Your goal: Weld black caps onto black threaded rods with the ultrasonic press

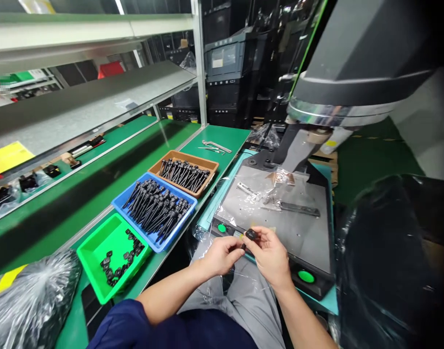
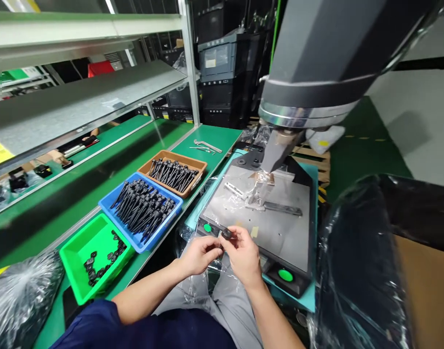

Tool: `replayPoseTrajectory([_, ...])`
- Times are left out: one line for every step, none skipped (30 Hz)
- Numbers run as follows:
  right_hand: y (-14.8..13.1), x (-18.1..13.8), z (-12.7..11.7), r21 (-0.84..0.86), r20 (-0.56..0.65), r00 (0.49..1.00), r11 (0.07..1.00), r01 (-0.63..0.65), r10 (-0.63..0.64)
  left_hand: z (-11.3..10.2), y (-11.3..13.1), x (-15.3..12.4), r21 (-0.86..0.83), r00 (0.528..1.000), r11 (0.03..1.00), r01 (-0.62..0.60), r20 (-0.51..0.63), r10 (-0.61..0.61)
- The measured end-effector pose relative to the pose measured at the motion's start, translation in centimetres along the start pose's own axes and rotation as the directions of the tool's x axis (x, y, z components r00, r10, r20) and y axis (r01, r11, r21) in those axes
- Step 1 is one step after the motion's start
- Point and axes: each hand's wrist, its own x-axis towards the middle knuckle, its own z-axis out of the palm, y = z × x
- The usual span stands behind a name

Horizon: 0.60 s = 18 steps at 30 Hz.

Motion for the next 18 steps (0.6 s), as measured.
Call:
replayPoseTrajectory([0.0,0.2,0.3,-0.016,0.011,1.0,1.0,-0.015,0.015,-0.3,0.1,-0.1,-0.03,1.0,0.999,0.018,0.008,-0.017])
replayPoseTrajectory([0.0,0.3,0.5,-0.024,0.029,0.999,0.999,-0.032,0.032,-0.7,0.1,-0.1,-0.074,0.999,0.996,0.041,0.022,-0.039])
replayPoseTrajectory([-0.1,0.5,0.7,-0.023,0.052,0.998,0.999,-0.047,0.048,-1.2,0.1,0.0,-0.126,0.998,0.99,0.065,0.036,-0.061])
replayPoseTrajectory([-0.2,0.7,0.8,-0.013,0.076,0.995,0.998,-0.058,0.059,-2.0,0.1,0.2,-0.182,0.996,0.979,0.088,0.047,-0.081])
replayPoseTrajectory([-0.3,0.9,0.8,0.001,0.098,0.993,0.998,-0.065,0.065,-2.9,0.1,0.7,-0.229,0.994,0.967,0.111,0.048,-0.103])
replayPoseTrajectory([-0.4,1.0,0.7,0.015,0.111,0.992,0.998,-0.069,0.067,-4.2,0.0,1.3,-0.249,0.99,0.958,0.14,0.036,-0.135])
replayPoseTrajectory([-0.4,1.0,0.6,0.027,0.112,0.991,0.997,-0.072,0.069,-5.7,0.0,2.2,-0.252,0.985,0.953,0.171,0.008,-0.174])
replayPoseTrajectory([-0.4,1.0,0.4,0.034,0.104,0.992,0.996,-0.08,0.076,-7.5,-0.1,3.4,-0.219,0.974,0.953,0.211,-0.037,-0.225])
replayPoseTrajectory([-0.4,0.9,0.1,0.038,0.093,0.991,0.995,-0.095,0.091,-9.4,-0.2,4.7,-0.139,0.952,0.952,0.273,-0.107,-0.288])
replayPoseTrajectory([-0.3,0.8,-0.2,0.039,0.085,0.99,0.993,-0.113,0.109,-11.5,-0.3,6.1,-0.097,0.934,0.95,0.298,-0.173,-0.311])
replayPoseTrajectory([-0.2,0.6,-0.5,0.039,0.082,0.989,0.991,-0.131,0.127,-13.7,-0.6,7.6,-0.066,0.921,0.948,0.312,-0.225,-0.319])
replayPoseTrajectory([-0.2,0.4,-0.9,0.037,0.083,0.986,0.989,-0.145,0.142,-15.7,-0.9,9.1,-0.027,0.904,0.943,0.331,-0.277,-0.325])
replayPoseTrajectory([-0.1,0.2,-1.3,0.034,0.086,0.985,0.987,-0.156,0.153,-17.7,-1.2,10.6,0.02,0.885,0.935,0.355,-0.331,-0.329])
replayPoseTrajectory([-0.1,0.0,-1.6,0.029,0.088,0.983,0.986,-0.165,0.162,-19.5,-1.6,11.9,0.072,0.863,0.921,0.382,-0.384,-0.328])
replayPoseTrajectory([-0.1,-0.1,-2.1,0.022,0.087,0.981,0.985,-0.174,0.171,-21.1,-2.0,13.0,0.127,0.841,0.901,0.415,-0.431,-0.327])
replayPoseTrajectory([-0.1,-0.3,-2.5,0.013,0.08,0.98,0.983,-0.185,0.183,-22.5,-2.5,14.0,0.181,0.82,0.875,0.449,-0.473,-0.323])
replayPoseTrajectory([0.0,-0.5,-2.9,0.001,0.068,0.978,0.98,-0.198,0.198,-23.6,-3.0,14.8,0.233,0.801,0.844,0.483,-0.506,-0.319])
replayPoseTrajectory([0.0,-0.6,-3.4,-0.012,0.051,0.976,0.977,-0.212,0.212,-24.6,-3.5,15.5,0.28,0.786,0.809,0.516,-0.53,-0.319])
